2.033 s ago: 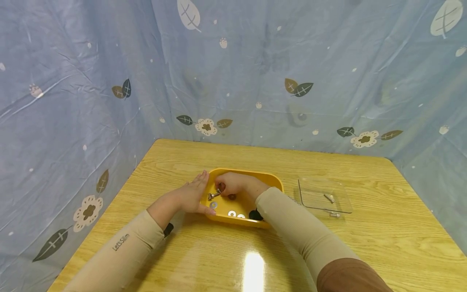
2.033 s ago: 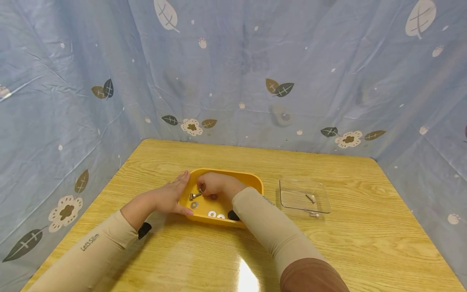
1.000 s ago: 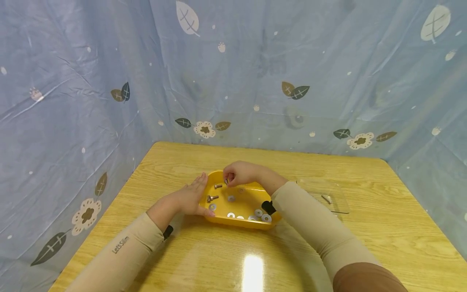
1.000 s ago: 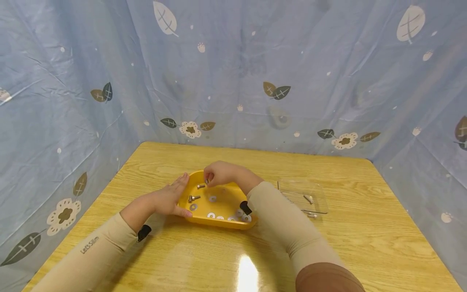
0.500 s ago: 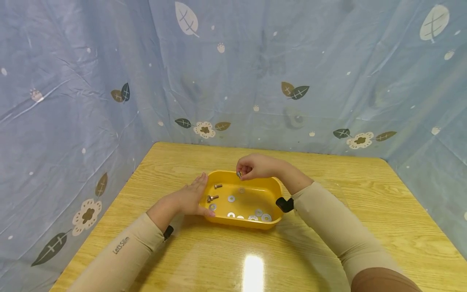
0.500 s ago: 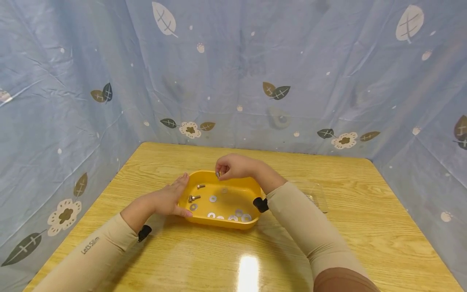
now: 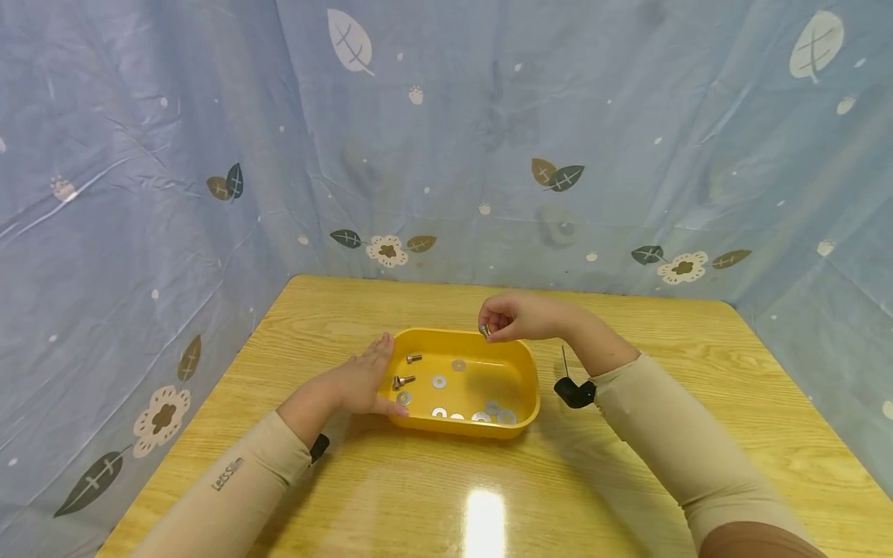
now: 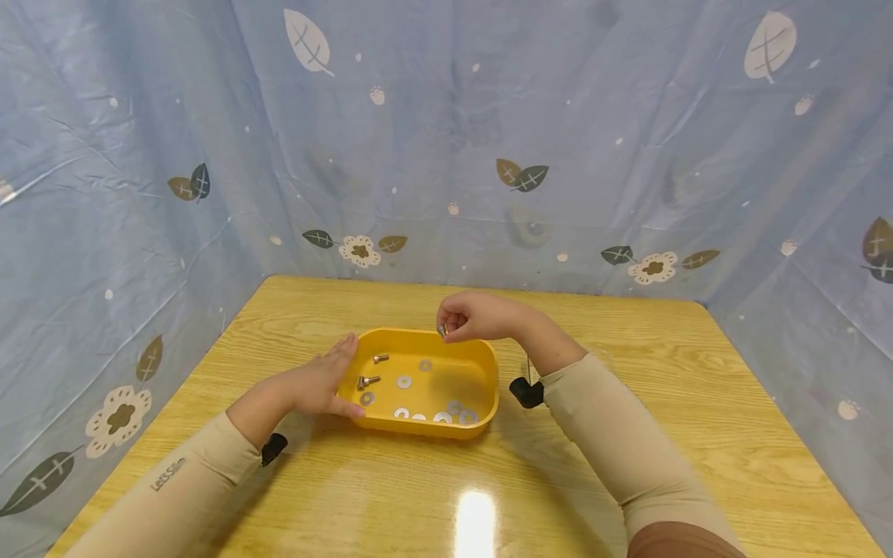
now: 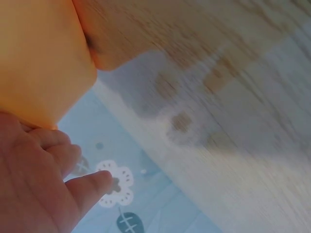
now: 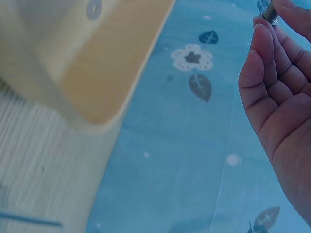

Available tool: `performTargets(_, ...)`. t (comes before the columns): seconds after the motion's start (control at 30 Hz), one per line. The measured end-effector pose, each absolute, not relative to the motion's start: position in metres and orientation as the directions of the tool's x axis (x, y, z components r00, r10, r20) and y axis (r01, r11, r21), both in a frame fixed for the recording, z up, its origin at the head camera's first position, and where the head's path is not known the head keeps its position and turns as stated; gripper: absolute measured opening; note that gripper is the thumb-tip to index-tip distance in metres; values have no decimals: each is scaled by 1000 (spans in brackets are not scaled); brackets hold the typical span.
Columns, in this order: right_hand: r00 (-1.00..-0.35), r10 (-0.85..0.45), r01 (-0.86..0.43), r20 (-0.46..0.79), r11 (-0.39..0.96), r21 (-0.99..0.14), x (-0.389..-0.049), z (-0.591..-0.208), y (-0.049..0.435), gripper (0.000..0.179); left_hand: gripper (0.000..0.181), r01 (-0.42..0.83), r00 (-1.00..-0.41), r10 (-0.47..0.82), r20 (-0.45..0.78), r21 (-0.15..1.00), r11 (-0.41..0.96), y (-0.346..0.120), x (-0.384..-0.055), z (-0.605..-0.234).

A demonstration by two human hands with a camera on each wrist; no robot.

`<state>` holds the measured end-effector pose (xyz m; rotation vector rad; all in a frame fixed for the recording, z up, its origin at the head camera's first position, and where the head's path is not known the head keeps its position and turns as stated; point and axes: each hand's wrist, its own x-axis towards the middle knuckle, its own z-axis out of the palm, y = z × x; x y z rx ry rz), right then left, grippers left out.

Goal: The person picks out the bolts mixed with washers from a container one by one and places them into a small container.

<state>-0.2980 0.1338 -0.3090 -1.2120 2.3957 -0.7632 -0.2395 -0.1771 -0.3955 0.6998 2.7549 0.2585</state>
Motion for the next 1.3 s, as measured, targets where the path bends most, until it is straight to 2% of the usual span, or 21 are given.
performTargets(0.2, -601, -798, -619, -46, 501, -605, -293, -311, 154, 9, 127, 444, -839, 492, -233, 230, 866, -177, -240, -394)
performTargets(0.5, -684, -730, -555, -24, 541, -632, -284, -315, 191, 11, 126, 432, -842, 479, -250, 222, 874, -175, -238, -392)
performTargets(1.1, -772, -636, -449, -13, 559, -697, -272, -329, 260, 15, 123, 412, -837, 471, -279, 245, 878, -172, -238, -387)
performTargets(1.3, -791, -611, -428, -22, 580, -693, -270, -329, 276, 15, 125, 427, -844, 475, -249, 223, 876, -170, -242, -388)
